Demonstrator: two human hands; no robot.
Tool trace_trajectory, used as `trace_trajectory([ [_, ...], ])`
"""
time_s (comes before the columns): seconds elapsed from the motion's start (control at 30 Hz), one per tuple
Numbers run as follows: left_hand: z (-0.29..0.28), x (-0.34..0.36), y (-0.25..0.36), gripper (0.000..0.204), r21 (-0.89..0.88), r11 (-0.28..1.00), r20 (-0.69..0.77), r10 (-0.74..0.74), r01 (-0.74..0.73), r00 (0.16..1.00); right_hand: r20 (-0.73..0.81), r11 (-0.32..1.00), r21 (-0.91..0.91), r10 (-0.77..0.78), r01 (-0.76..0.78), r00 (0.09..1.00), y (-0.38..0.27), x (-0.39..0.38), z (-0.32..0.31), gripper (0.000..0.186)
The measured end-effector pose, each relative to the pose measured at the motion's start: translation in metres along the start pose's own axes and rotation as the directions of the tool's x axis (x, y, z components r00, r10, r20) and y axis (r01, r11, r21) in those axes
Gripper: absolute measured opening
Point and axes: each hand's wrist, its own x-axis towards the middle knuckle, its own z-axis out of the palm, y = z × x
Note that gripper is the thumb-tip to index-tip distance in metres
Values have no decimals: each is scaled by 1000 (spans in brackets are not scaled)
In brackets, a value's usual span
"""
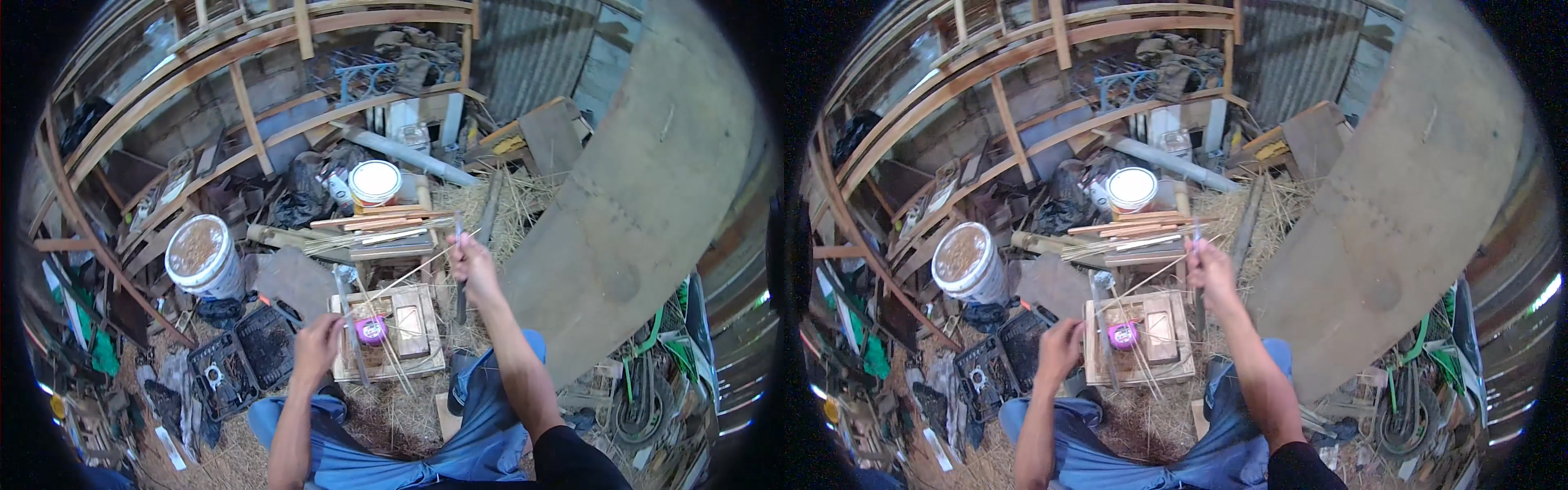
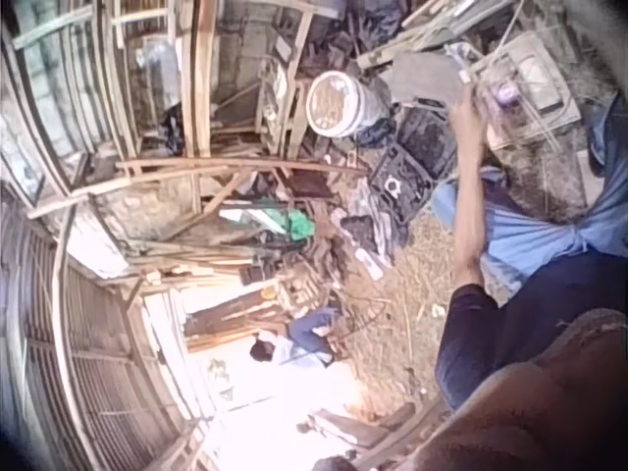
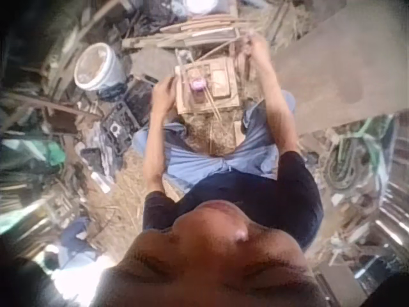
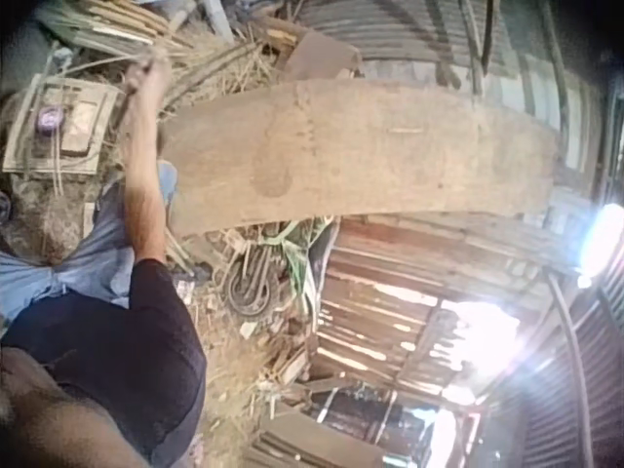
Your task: The person assembles a kite frame by hand, tying thin bamboo sticks together with pink string and using a small knife to trim the ends.
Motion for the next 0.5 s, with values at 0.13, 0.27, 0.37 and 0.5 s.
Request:
trace_trajectory([
  [0.13,-1,-1,-5,9,-33,998,17,-52,53,998,-33,999,5,-43,44,999,-25,-3,-11,26],
  [0.27,22,0,19,7,-135,991,26,-14,17,1000,248,930,-365,136,-38,959,18,-36,43,30],
  [0.37,28,7,35,9,-166,986,9,9,-8,1000,419,930,-367,190,-26,888,66,-53,62,28],
  [0.5,20,7,30,9,-170,985,38,-28,34,999,313,925,-375,191,-64,930,47,-32,50,34],
])
